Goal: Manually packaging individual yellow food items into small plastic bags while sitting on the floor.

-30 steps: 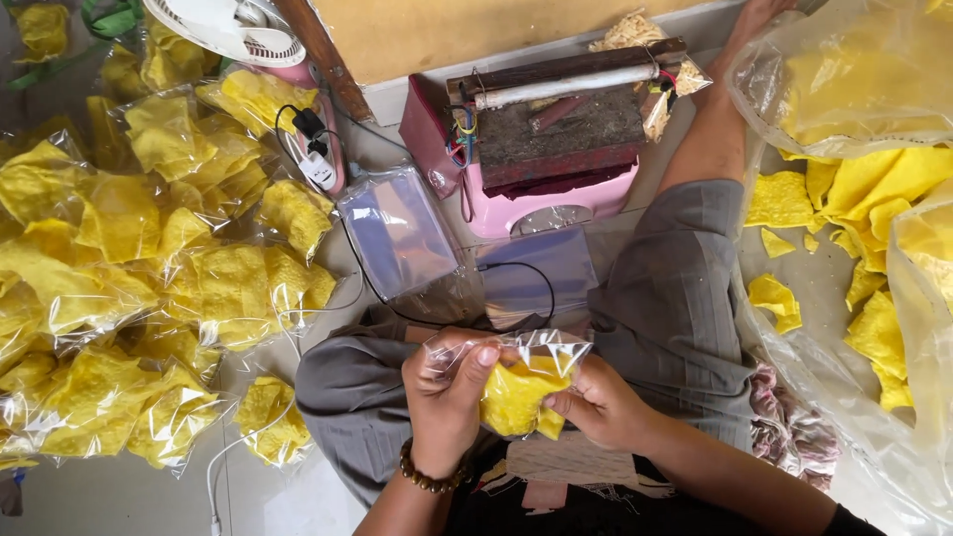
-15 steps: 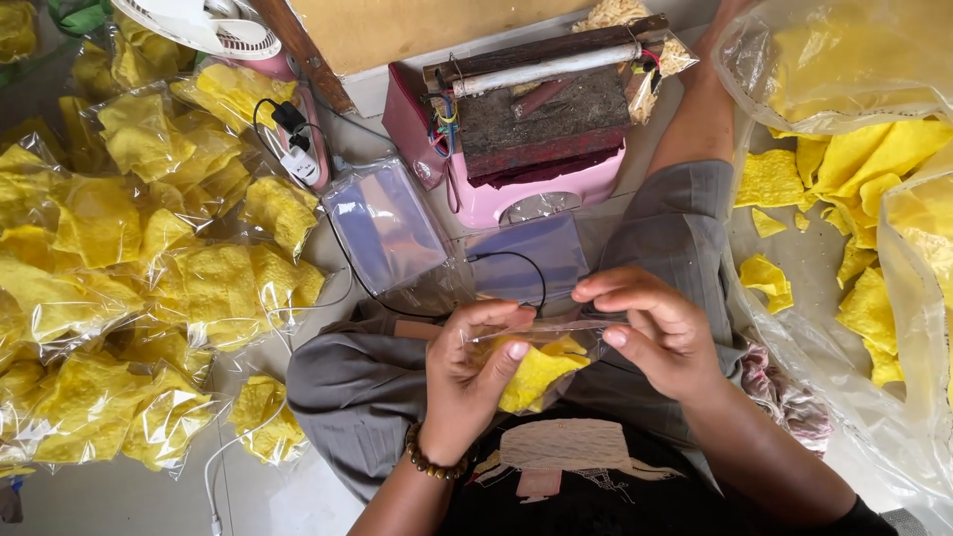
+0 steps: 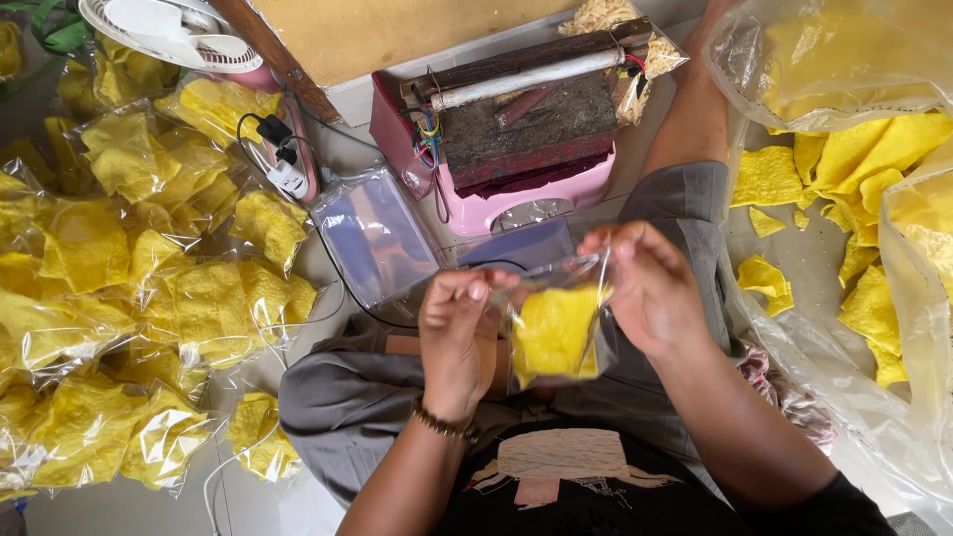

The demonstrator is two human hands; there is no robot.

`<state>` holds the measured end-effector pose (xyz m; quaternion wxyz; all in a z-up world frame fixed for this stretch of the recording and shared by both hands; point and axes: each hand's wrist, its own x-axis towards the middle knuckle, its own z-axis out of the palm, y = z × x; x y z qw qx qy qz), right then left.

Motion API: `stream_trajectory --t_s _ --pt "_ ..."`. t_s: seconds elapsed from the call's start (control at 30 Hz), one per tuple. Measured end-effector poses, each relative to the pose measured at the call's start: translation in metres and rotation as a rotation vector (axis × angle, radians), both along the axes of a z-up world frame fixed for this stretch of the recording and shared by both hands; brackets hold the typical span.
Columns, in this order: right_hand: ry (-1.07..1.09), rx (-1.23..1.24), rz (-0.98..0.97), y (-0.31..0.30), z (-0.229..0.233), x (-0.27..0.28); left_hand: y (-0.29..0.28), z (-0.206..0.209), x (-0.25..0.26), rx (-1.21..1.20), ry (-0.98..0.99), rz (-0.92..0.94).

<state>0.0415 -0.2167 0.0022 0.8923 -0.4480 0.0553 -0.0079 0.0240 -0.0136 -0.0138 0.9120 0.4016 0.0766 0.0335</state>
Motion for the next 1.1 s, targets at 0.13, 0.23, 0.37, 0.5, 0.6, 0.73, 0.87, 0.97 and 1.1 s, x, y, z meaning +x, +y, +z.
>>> stream_trajectory --t_s 0.13,0.23,0.37,0.5,0.6,0.73,0.87,0.97,1.1 --pt "0.023 0.033 -0.085 0.005 0.005 0.057 -0.019 0.011 0.045 0.069 -0.043 -0.059" --pt "-0.002 0.002 -0.105 -0.007 -0.028 0.111 -0.022 -0.020 0.091 0.152 -0.003 -0.052" --pt "0.057 -0.089 -0.136 -0.009 -0.050 0.166 -0.023 -0.026 0.148 0.110 0.142 0.028" --pt "0.223 -0.212 -0.281 -0.003 -0.062 0.194 -0.035 -0.029 0.179 0.044 0.195 0.108" --pt "0.228 -0.239 -0.320 0.001 -0.070 0.203 -0.035 -0.047 0.192 0.031 0.235 0.106" --pt "0.208 -0.223 -0.342 0.002 -0.070 0.205 -0.034 -0.053 0.200 0.008 0.221 0.103" --pt "0.206 -0.221 -0.343 0.003 -0.064 0.203 -0.033 -0.054 0.201 -0.010 0.212 0.118" --pt "0.216 -0.209 -0.345 0.003 -0.061 0.203 -0.034 -0.054 0.203 -0.028 0.204 0.121" --pt "0.227 -0.204 -0.340 0.004 -0.055 0.201 -0.033 -0.057 0.204 -0.039 0.204 0.126"
